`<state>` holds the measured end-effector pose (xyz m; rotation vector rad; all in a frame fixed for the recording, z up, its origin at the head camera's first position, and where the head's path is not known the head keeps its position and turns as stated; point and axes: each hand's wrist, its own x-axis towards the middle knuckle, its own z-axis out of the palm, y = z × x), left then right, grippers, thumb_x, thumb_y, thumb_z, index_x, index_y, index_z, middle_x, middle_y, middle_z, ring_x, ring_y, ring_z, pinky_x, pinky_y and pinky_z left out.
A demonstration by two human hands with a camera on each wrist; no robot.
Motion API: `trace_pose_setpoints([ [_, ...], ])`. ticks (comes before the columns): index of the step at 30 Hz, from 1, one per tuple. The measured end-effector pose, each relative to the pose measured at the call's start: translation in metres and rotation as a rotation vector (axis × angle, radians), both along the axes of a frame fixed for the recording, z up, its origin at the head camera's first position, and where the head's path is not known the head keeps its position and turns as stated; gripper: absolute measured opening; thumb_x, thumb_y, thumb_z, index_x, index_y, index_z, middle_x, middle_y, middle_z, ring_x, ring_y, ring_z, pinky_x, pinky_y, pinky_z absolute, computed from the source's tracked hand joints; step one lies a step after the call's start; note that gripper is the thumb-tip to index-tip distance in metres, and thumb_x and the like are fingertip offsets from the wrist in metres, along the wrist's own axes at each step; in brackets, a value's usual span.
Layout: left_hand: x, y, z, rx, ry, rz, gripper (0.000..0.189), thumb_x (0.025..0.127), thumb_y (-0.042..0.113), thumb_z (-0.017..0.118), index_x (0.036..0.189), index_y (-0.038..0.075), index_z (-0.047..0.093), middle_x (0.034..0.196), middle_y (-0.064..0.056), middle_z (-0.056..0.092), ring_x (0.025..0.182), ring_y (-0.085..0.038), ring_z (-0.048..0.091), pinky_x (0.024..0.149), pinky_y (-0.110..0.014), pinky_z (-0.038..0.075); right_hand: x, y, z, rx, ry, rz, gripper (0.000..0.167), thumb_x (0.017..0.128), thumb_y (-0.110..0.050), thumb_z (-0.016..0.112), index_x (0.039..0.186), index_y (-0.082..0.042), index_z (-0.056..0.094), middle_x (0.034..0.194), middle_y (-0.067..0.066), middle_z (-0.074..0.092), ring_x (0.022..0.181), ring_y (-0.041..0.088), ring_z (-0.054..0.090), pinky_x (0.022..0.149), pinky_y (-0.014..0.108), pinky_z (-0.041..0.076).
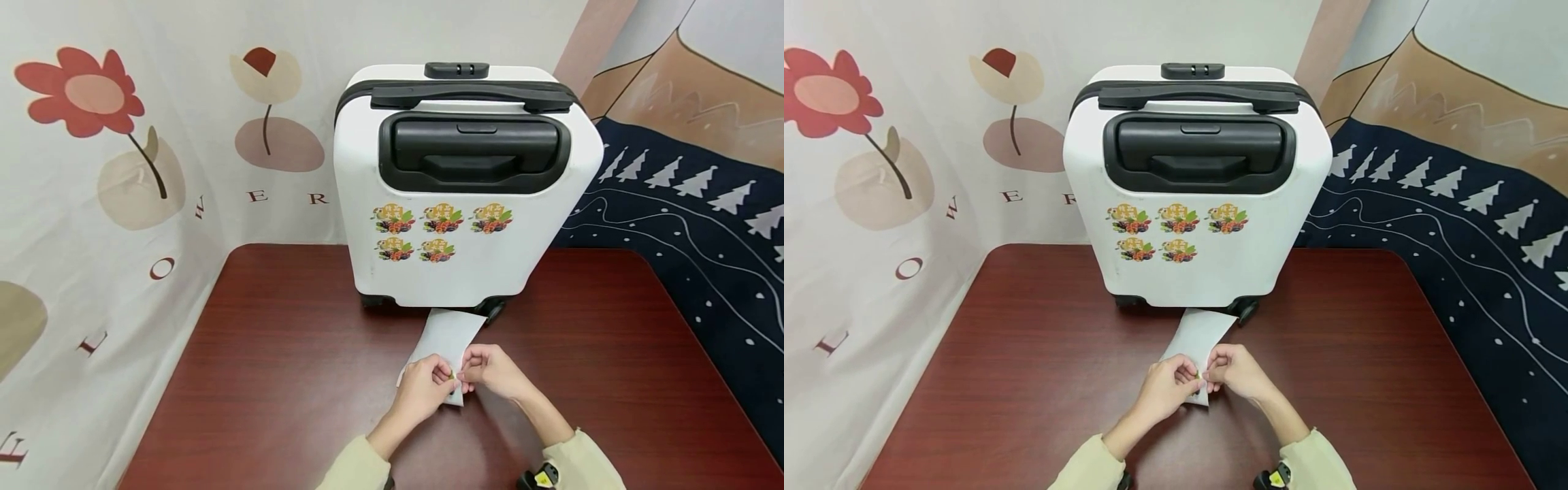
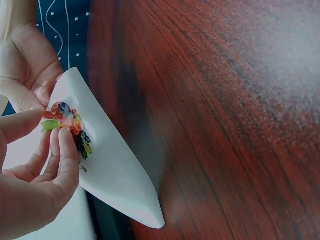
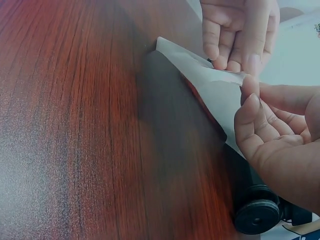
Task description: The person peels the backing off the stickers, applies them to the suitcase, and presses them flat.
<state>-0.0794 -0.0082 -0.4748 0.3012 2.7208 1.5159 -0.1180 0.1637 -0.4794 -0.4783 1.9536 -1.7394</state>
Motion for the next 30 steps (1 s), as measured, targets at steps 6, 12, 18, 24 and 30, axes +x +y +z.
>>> trace_pose_setpoints([
  [6,-0.001,-0.004,-0.002,0.043,-0.002,-0.015,0.010,0.075,0.001,0.066,0.070,0.008,0.060,0.067,0.004,0.059,0.063,-0.004,0.056,0.060,-0.018,0.047,0.001,0.000,0.002,0.008,-0.043,-0.048,0.004,0.079,0.012,0.055,0.081,0.011,0.052,0.064,0.009,0.058,0.055,0.017,0.058,0.053,0.030,0.049],
  [12,-0.003,-0.012,0.002,0.026,-0.036,0.003,0.012,0.077,0.002,0.065,0.068,0.009,0.061,0.065,0.005,0.059,0.062,-0.003,0.054,0.059,-0.018,0.046,0.002,0.004,0.001,0.061,-0.065,-0.110,0.006,0.080,0.010,0.058,0.081,0.012,0.053,0.065,0.012,0.058,0.055,0.015,0.057,0.053,0.028,0.049],
  [18,-0.006,-0.020,0.008,0.004,-0.040,0.044,0.010,0.076,0.005,0.064,0.068,0.010,0.061,0.063,0.007,0.057,0.060,-0.004,0.053,0.058,-0.020,0.044,0.002,0.012,-0.004,0.115,-0.075,-0.135,0.012,0.079,0.006,0.061,0.080,0.013,0.051,0.064,0.014,0.059,0.054,0.018,0.057,0.051,0.032,0.050],
  [24,-0.009,-0.025,0.011,0.007,-0.035,0.061,0.009,0.073,0.002,0.061,0.068,0.009,0.061,0.060,0.006,0.057,0.055,-0.003,0.052,0.056,-0.020,0.043,0.001,0.018,-0.004,0.167,-0.057,-0.181,0.017,0.078,0.004,0.064,0.084,0.014,0.052,0.065,0.014,0.058,0.051,0.018,0.057,0.049,0.034,0.050],
  [30,-0.014,-0.030,0.015,0.014,-0.027,0.077,0.008,0.072,0.001,0.062,0.068,0.007,0.062,0.059,0.004,0.058,0.054,-0.003,0.051,0.055,-0.020,0.043,-0.003,0.023,0.009,0.213,0.017,-0.264,0.016,0.077,0.004,0.065,0.087,0.012,0.054,0.065,0.016,0.057,0.050,0.018,0.053,0.047,0.031,0.047],
])
